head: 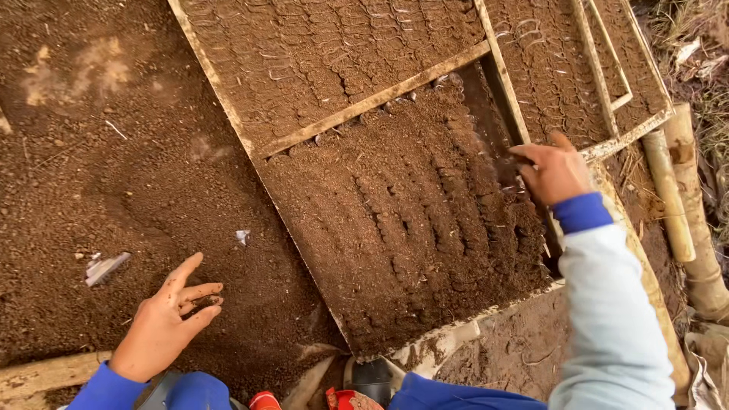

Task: The person repeatedly scoops soil from a pile on the ground and places it into a wooden seedling tray that already contains rows of soil. The person uses their hands to transfer the soil, filling the tray sections.

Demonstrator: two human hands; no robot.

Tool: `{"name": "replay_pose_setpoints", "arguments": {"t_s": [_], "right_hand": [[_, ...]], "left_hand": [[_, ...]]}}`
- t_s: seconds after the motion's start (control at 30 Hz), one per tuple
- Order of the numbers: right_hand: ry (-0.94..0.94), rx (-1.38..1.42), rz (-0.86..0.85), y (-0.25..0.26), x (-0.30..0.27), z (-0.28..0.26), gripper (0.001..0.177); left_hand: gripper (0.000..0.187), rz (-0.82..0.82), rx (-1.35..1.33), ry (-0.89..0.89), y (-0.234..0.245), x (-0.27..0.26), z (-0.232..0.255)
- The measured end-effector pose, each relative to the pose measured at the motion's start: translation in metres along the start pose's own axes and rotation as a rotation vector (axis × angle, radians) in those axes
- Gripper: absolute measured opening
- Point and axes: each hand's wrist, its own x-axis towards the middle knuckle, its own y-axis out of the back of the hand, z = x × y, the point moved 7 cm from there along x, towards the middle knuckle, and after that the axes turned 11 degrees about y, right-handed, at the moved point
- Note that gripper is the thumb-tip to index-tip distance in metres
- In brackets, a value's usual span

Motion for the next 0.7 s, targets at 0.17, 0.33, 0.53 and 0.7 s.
{"name": "replay_pose_setpoints", "arguments": {"t_s": [0.17, 0.33, 0.53, 0.7], "right_hand": [[0.201, -0.257, -0.161, -0.071, -0.012, 0.06, 0.038], [0.184, -0.269, -0.097, -0.09, -0.043, 0.067, 0.047], [0.411, -0.174, 0.306, -0.131, 0.003, -0.157, 0.035], [-0.291, 0.971, -0.294, -0.27, 0.07, -0.322, 0.06]], "left_hand": [[0.082, -0.026, -0.023, 0.007, -0.006, -0.003, 0.01], [0.068, 0.086, -0.102, -0.209, 0.001, 0.023, -0.022], [0.07, 0.019, -0.137, -0.36, 0.006, 0.009, -0.018], [0.066, 0.032, -0.103, -0.487, 0.015, -0.011, 0.003]]}}
